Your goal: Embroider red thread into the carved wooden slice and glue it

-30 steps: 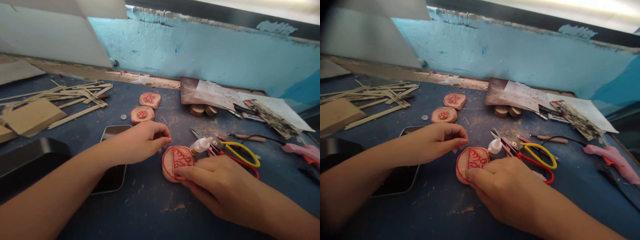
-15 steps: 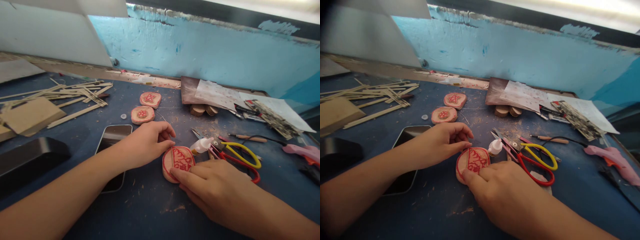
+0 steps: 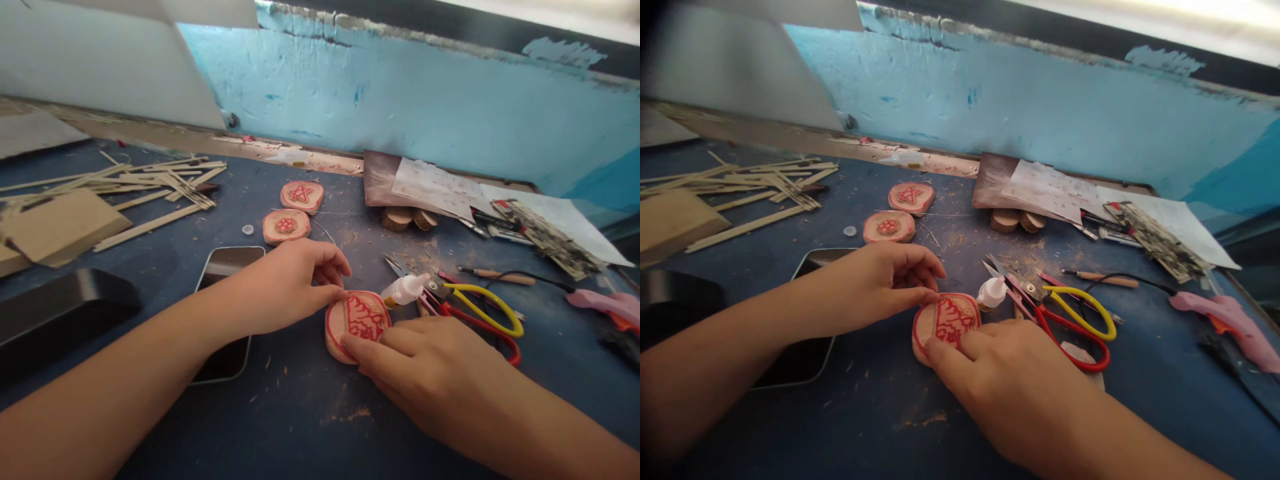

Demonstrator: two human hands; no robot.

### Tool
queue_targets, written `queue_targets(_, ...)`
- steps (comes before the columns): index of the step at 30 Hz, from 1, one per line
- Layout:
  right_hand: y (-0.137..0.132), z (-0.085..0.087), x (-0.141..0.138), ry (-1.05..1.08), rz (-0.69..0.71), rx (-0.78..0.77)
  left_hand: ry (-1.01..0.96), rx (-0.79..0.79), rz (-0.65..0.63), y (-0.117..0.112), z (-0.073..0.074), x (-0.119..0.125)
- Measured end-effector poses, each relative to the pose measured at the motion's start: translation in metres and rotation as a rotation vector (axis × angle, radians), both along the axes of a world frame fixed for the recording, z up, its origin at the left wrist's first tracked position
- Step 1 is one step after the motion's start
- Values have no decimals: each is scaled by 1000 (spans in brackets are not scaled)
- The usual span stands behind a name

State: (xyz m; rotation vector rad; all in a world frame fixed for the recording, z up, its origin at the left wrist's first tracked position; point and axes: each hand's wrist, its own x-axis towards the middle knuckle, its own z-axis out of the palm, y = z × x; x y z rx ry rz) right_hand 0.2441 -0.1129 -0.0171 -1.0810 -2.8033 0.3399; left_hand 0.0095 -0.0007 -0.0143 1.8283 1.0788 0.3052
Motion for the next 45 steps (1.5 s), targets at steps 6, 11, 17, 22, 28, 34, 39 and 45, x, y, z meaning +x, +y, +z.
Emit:
queue_targets(6,-1,1,0,1,-9,-17,87,182,-100,4,6,-5)
queue_targets(11,0,1,-1,-15,-17,-44,73,289,-165,10,1,-10)
queue_targets(17,1,1,-1,-48,-23,-49,15,292,-249,16,-1,-13)
queue_targets(22,-2,0,0,-30,-21,-53,-1,313,-283,19,-2,-12)
queue_targets(28,-1,1,0,-35,-12,-49,11,396,-360,22,-2,-12)
queue_targets(34,0,0,-2,-46,-17,-49,43,460,-393,26,-3,-16)
queue_targets(39,-3,2,-2,-72,-18,-65,71,510,-428,26,-3,-12)
queue_targets(45,1,4,-4,-63,-31,-106,88,564,-487,25,-1,-7)
